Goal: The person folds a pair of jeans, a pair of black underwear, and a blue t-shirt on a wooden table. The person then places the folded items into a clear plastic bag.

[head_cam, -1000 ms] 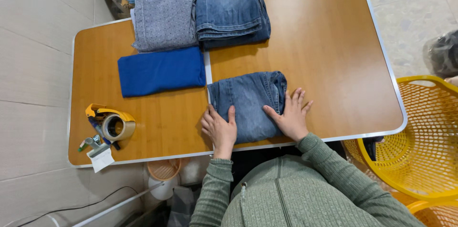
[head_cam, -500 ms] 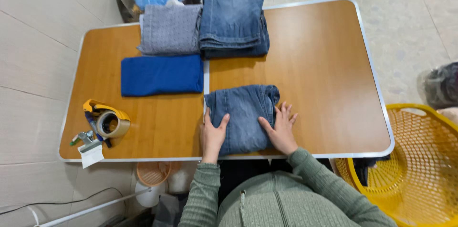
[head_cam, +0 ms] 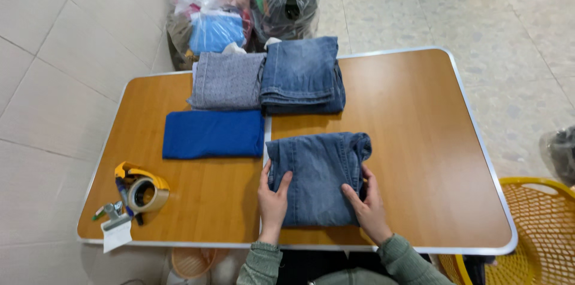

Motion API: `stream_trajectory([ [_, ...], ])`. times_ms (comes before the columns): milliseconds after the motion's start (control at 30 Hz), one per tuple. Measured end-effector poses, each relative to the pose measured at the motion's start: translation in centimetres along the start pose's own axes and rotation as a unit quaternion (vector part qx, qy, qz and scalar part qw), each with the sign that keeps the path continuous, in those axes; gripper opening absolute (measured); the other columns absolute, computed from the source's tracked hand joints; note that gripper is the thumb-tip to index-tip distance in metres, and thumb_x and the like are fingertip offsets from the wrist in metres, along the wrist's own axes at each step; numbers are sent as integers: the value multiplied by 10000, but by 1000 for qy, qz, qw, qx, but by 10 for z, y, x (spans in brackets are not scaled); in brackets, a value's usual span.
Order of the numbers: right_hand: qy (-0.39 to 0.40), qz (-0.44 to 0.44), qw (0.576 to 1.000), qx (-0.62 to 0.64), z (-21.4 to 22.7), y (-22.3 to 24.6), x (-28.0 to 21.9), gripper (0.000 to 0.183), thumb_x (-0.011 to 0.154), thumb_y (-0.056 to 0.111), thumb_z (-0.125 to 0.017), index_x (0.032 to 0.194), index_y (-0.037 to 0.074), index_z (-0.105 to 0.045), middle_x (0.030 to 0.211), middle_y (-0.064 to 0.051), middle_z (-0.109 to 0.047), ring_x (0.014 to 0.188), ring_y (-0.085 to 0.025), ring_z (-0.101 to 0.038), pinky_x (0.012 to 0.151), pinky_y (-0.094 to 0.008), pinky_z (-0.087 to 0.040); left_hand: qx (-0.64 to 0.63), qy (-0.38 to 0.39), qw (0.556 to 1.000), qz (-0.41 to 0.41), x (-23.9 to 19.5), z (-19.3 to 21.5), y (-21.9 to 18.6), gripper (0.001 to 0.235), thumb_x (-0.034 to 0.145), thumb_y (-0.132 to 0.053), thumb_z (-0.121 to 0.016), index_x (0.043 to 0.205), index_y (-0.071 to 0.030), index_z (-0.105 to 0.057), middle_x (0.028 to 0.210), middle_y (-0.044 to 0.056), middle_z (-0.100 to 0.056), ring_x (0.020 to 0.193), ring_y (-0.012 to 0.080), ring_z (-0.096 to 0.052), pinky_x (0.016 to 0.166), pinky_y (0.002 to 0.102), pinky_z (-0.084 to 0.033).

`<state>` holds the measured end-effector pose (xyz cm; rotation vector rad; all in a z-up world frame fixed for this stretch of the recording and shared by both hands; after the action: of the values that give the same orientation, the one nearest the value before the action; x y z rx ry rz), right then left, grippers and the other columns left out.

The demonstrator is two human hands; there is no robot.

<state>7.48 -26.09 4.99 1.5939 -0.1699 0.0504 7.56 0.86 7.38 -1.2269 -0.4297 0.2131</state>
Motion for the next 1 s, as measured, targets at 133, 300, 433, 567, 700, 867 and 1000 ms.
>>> stream_trajectory([
  [133, -14, -2, 1000, 6, -2, 27, 49, 721, 924, 168, -695, 1541, 10, -357, 1300, -157, -636, 1118, -174, -656, 944, -305, -538, -21, -25, 995, -97, 52, -11, -44, 700, 930, -359, -750, 1427, 79, -522, 1422, 247, -612, 1347, 338, -570, 1121, 393, -416],
  [300, -20, 114, 993, -19, -19, 65, 106, 691, 989, 154, -678, 1572, -5, -342, 1387, -146, -577, 1174, -181, -616, 997, -314, -512, -35, -48, 991, -122, 117, -16, -73, 696, 941, -394, -736, 1426, 64, -538, 1430, 226, -620, 1352, 325, -586, 1136, 383, -432],
  [433, 49, 150, 987, 44, -40, 90, 178, 709, 1022, 163, -665, 1595, -7, -285, 1426, -139, -547, 1216, -175, -609, 1011, -306, -517, -6, -70, 985, -155, 180, -14, -99, 695, 967, -419, -721, 1436, 62, -543, 1468, 235, -587, 1399, 350, -535, 1148, 404, -411],
  [567, 25, 154, 986, 65, -54, 87, 266, 818, 1031, 150, -679, 1659, 62, -162, 1407, -150, -541, 1129, -175, -639, 936, -293, -559, 60, -101, 978, -175, 260, -31, -113, 691, 960, -509, -702, 1425, -15, -569, 1407, 224, -638, 1327, 387, -604, 1091, 435, -474],
  [700, -12, 146, 988, -47, -56, 52, 321, 824, 1013, 229, -658, 1656, 158, -147, 1349, -190, -580, 1087, -257, -631, 948, -361, -524, 167, -58, 981, -77, 322, -64, -86, 710, 916, -620, -620, 1424, -126, -580, 1315, 197, -683, 1218, 406, -643, 978, 476, -521],
  [867, -27, 82, 951, -298, -68, -11, 335, 625, 1071, 364, -606, 1641, 231, -387, 1334, -261, -575, 1196, -385, -616, 1090, -391, -473, 288, 4, 957, 27, 324, -91, -29, 673, 918, -639, -574, 1427, -198, -578, 1267, 183, -695, 1180, 397, -646, 965, 520, -505],
  [1000, -54, 64, 931, -355, -66, -11, 327, 704, 1017, 385, -583, 1637, 190, -313, 1445, -316, -425, 1303, -419, -446, 1135, -515, -354, 382, 0, 923, 44, 316, -93, -14, 688, 972, -627, -545, 1527, -222, -502, 1371, 172, -619, 1298, 364, -554, 1085, 517, -436],
])
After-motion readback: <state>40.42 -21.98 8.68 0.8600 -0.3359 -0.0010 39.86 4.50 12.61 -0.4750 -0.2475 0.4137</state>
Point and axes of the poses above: each hand's wrist, its own x-axis towards the middle knuckle, its own z-axis out of the back of the hand, y = z × x, the point moved 8 cm from there along x, towards the middle knuckle
